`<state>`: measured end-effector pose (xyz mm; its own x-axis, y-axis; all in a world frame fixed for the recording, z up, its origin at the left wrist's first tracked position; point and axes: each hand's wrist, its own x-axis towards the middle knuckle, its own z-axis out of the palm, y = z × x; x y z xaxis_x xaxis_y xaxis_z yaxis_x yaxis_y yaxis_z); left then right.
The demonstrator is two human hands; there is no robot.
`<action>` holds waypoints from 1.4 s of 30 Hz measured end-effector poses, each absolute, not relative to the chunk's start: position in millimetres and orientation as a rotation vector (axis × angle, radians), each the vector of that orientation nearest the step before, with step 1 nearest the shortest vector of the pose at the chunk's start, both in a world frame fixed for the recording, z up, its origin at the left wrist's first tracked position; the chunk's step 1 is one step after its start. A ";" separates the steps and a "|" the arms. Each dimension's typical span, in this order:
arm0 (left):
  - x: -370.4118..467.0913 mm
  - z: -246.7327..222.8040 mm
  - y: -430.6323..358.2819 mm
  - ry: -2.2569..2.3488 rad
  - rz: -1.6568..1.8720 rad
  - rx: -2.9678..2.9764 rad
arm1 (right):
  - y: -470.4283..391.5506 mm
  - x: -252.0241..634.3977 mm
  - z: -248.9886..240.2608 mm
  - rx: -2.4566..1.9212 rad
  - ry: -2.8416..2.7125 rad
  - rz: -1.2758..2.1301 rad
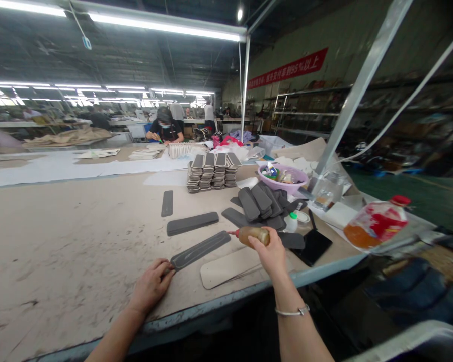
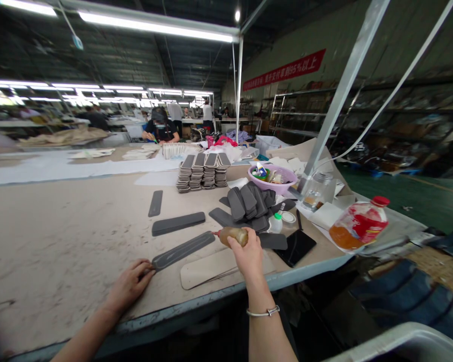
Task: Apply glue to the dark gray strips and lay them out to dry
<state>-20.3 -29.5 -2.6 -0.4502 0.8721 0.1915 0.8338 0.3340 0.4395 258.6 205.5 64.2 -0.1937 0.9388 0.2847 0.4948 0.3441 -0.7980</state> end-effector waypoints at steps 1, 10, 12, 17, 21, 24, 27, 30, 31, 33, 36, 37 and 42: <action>-20.1 -2.2 -29.4 2.499 0.761 1.596 | 205.5 257.7 63.0 -1.264 -1.834 0.725; -20.9 -0.8 -28.1 2.508 0.768 1.502 | 204.8 253.5 56.6 -1.283 -1.921 0.752; -21.0 -0.9 -27.9 2.498 0.765 1.503 | 205.5 253.3 56.5 -1.282 -1.875 0.758; -21.4 -0.5 -26.9 2.540 0.712 1.403 | 205.2 252.1 58.8 -1.278 -1.790 0.741; -31.9 -0.1 -20.1 2.550 0.666 1.331 | 204.5 252.3 59.7 -1.278 -1.788 0.757; -43.6 1.8 -10.9 2.487 0.620 1.313 | 204.7 252.5 58.2 -1.296 -1.857 0.775; -50.9 6.6 -1.2 2.459 0.534 1.256 | 206.1 252.1 56.0 -1.342 -1.903 0.819; -51.0 13.7 5.9 2.480 0.432 1.177 | 208.2 251.5 55.7 -1.320 -1.854 0.831; -49.5 16.1 7.3 2.490 0.409 1.147 | 208.6 251.2 56.4 -1.294 -1.812 0.845; -44.7 20.3 8.8 2.489 0.433 1.073 | 208.2 250.2 59.2 -1.244 -1.698 0.916; -36.7 23.5 8.4 2.454 0.577 0.940 | 205.2 247.6 65.3 -1.215 -1.505 1.084; -35.2 24.3 7.3 2.432 0.637 0.889 | 203.9 246.5 67.1 -1.204 -1.441 1.137; -52.2 47.7 -10.4 2.068 1.167 0.617 | 200.0 242.4 68.5 -1.082 -1.216 1.330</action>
<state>-52.2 -10.4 47.7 -0.6600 0.6781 -0.3235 0.0737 0.4870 0.8703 242.4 200.0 68.5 -0.1073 0.9942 0.0080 -0.0965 -0.0024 -0.9953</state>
